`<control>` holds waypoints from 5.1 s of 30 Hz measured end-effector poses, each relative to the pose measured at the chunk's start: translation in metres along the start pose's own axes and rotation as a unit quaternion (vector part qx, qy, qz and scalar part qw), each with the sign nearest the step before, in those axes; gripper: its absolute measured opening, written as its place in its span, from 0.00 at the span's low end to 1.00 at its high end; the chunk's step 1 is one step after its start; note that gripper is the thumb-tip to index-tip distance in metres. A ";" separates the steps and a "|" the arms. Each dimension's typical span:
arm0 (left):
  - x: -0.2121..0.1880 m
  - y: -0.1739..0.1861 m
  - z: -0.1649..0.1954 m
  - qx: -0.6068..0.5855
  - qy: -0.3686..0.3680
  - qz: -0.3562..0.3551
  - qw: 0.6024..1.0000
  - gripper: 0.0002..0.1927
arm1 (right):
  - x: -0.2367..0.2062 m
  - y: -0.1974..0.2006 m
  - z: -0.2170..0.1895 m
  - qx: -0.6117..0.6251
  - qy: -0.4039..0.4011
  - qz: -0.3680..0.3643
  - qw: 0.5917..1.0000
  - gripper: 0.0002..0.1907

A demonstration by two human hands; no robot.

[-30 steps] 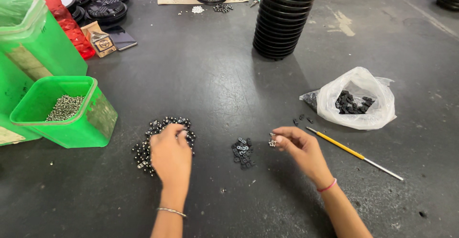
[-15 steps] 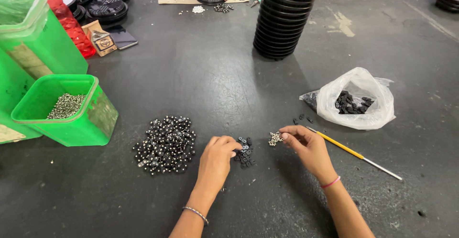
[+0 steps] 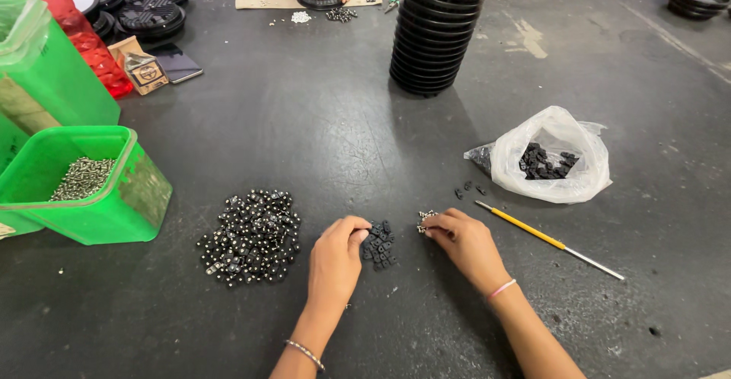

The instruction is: The person sits at a workbench assembling small black plastic components, picking individual pieces from a pile and pressing metal pins into them by hand, placing completed pieces in a small pile. Another worker across the table assembles black plastic discs.

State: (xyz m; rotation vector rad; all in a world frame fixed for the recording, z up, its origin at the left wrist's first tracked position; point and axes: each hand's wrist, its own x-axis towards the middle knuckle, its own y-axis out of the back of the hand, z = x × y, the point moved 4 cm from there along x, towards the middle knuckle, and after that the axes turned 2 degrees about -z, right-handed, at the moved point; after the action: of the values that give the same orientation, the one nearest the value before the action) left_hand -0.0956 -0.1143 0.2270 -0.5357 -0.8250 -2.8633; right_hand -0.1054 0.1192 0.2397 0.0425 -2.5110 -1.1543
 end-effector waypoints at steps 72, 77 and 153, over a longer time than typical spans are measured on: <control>-0.006 -0.026 -0.001 -0.486 0.171 -0.009 0.857 0.05 | 0.002 0.009 -0.002 0.088 -0.055 0.059 0.993 0.10; -0.005 -0.028 -0.004 -0.527 0.172 -0.014 0.832 0.05 | 0.002 -0.003 -0.010 -0.023 -0.032 0.025 0.999 0.09; -0.007 -0.011 0.023 -0.281 0.143 -0.053 0.948 0.02 | -0.008 -0.029 -0.008 0.341 -0.078 -0.059 0.935 0.11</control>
State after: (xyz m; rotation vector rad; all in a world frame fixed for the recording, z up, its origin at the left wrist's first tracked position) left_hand -0.0839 -0.0924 0.2372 -0.1081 0.0194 -3.1544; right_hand -0.0986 0.0958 0.2203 0.2967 -2.9608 -0.2755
